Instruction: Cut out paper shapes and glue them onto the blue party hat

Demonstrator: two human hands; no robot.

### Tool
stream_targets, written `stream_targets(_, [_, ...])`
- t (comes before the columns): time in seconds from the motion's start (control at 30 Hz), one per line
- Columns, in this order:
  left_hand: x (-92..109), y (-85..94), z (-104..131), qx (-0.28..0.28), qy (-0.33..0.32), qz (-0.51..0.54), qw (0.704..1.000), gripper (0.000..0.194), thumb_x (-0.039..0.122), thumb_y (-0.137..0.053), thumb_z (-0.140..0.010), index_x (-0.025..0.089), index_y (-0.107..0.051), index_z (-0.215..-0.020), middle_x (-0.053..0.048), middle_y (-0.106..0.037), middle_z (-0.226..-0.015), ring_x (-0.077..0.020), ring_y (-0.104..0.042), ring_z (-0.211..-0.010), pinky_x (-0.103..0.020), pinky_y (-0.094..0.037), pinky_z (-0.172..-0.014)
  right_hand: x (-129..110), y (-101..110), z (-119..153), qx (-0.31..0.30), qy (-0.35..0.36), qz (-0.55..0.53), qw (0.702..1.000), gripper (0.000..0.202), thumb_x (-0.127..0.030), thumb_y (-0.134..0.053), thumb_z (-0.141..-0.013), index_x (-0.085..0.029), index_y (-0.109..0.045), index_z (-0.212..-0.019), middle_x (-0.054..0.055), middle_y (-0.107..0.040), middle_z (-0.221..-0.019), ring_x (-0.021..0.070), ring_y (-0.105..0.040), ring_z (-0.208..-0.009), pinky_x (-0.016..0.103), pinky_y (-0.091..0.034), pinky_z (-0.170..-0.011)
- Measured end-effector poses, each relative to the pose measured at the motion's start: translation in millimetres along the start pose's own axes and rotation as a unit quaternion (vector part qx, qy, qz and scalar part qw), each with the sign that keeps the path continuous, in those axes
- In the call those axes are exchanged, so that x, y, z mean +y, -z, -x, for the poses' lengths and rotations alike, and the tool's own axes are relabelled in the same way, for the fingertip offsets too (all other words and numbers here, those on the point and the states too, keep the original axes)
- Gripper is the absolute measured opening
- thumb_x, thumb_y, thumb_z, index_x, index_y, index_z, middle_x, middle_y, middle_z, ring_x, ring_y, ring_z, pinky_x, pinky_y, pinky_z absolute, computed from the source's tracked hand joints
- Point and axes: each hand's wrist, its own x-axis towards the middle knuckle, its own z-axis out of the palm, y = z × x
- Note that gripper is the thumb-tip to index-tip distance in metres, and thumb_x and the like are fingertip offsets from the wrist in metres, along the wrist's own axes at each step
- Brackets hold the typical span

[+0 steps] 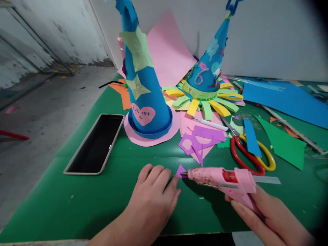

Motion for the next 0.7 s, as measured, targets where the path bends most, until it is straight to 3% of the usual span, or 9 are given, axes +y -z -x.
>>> stream_targets(0.43, [-0.4,2.7,-2.5,0.010,0.005,0.013,1.000,0.020,0.023,-0.046,-0.082,0.015,-0.065,-0.082,-0.006,-0.062,-0.080,-0.0203,-0.053,-0.079,-0.040,-0.039,-0.078,-5.2,-3.3,-4.2,-0.001,0.011,-0.015,1.000,0.035,-0.031,-0.045,-0.082,-0.022,-0.045,-0.115,0.008,-0.062,-0.105,0.0225,-0.060,-0.095,0.029,-0.052,-0.076])
stream_targets(0.7, [-0.6,0.8,-1.0,0.024,0.003,0.017,1.000,0.023,0.020,-0.044,-0.083,0.015,-0.065,-0.078,-0.006,-0.062,-0.076,-0.0199,-0.054,-0.076,-0.040,-0.040,-0.076,-4.0,-0.9,-8.4,-0.029,0.026,-0.014,0.999,0.044,-0.027,-0.043,-0.084,-0.022,-0.032,-0.126,0.009,-0.059,-0.112,0.0211,-0.060,-0.094,0.025,-0.054,-0.071])
